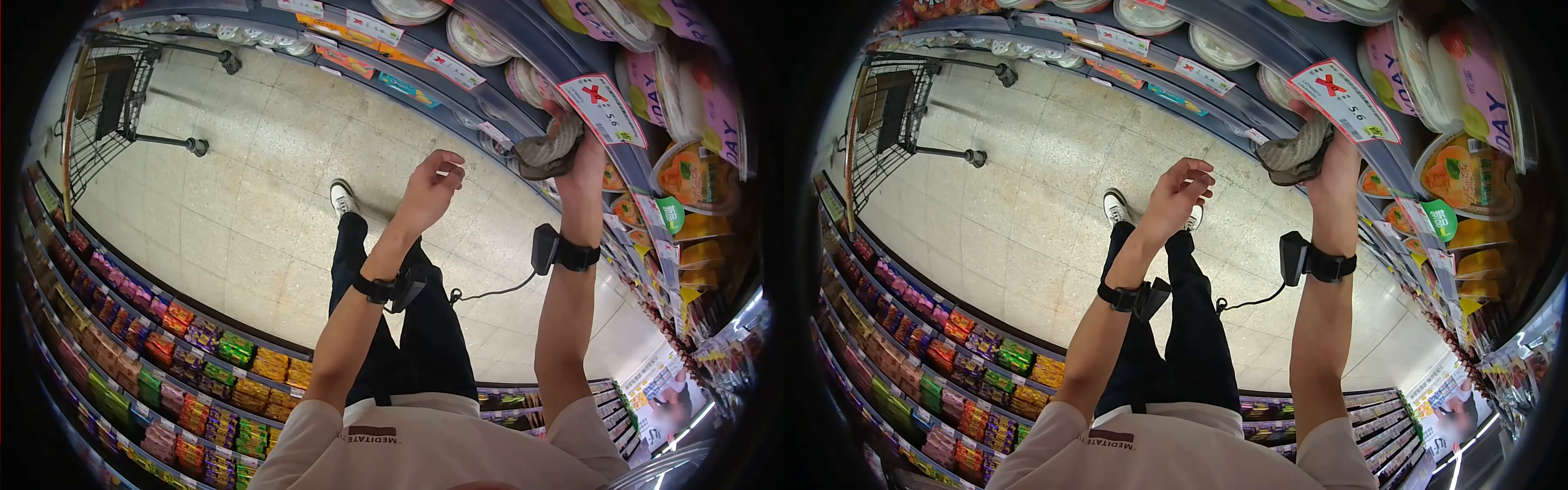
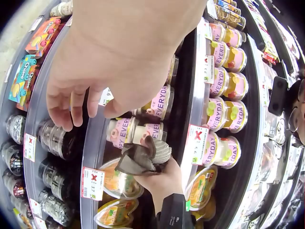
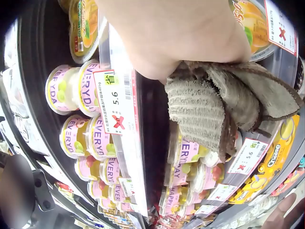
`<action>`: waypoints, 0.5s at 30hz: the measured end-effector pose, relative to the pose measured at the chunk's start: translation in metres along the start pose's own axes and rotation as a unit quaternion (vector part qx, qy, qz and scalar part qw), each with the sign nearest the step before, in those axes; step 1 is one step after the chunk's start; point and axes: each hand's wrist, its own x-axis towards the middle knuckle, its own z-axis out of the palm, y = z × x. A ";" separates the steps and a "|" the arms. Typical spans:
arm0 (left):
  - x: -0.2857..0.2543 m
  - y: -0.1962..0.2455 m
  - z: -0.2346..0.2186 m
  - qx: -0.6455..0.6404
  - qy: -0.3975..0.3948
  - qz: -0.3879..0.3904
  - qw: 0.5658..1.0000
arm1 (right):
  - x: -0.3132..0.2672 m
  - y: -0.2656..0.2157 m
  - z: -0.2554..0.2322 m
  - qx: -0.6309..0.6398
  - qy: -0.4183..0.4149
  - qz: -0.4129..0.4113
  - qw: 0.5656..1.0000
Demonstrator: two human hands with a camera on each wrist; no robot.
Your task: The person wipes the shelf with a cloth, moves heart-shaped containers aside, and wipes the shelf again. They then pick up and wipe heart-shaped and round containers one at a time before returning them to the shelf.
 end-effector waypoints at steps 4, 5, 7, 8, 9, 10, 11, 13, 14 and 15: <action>-0.008 0.001 0.005 0.000 0.003 -0.023 1.000 | -0.003 -0.002 0.005 0.011 -0.008 0.000 1.000; -0.009 -0.001 0.007 0.000 0.003 -0.023 1.000 | -0.004 -0.003 0.007 0.018 0.000 0.002 1.000; -0.012 -0.007 0.010 -0.005 -0.008 -0.021 1.000 | 0.001 -0.001 -0.008 0.024 -0.029 0.017 0.999; -0.013 -0.011 0.012 -0.005 -0.007 -0.021 1.000 | 0.004 0.001 -0.015 0.030 -0.057 0.033 0.997; -0.015 -0.013 0.014 -0.005 -0.011 -0.021 1.000 | 0.004 0.001 -0.014 0.030 -0.057 0.034 0.997; -0.016 -0.015 0.017 -0.006 -0.014 -0.021 1.000 | 0.004 0.001 -0.012 0.025 -0.054 0.034 0.998; -0.017 -0.017 0.020 -0.006 -0.014 -0.021 1.000 | 0.004 0.002 -0.011 0.020 -0.052 0.034 0.998; -0.020 -0.019 0.027 -0.009 -0.020 -0.014 1.000 | 0.001 0.002 -0.002 0.009 -0.041 0.021 0.999; -0.021 -0.019 0.030 -0.007 -0.024 -0.018 1.000 | -0.001 0.002 0.002 -0.002 -0.032 0.008 0.999; -0.021 -0.019 0.032 -0.005 -0.027 -0.022 0.999 | -0.002 0.002 0.001 -0.018 -0.019 0.022 0.999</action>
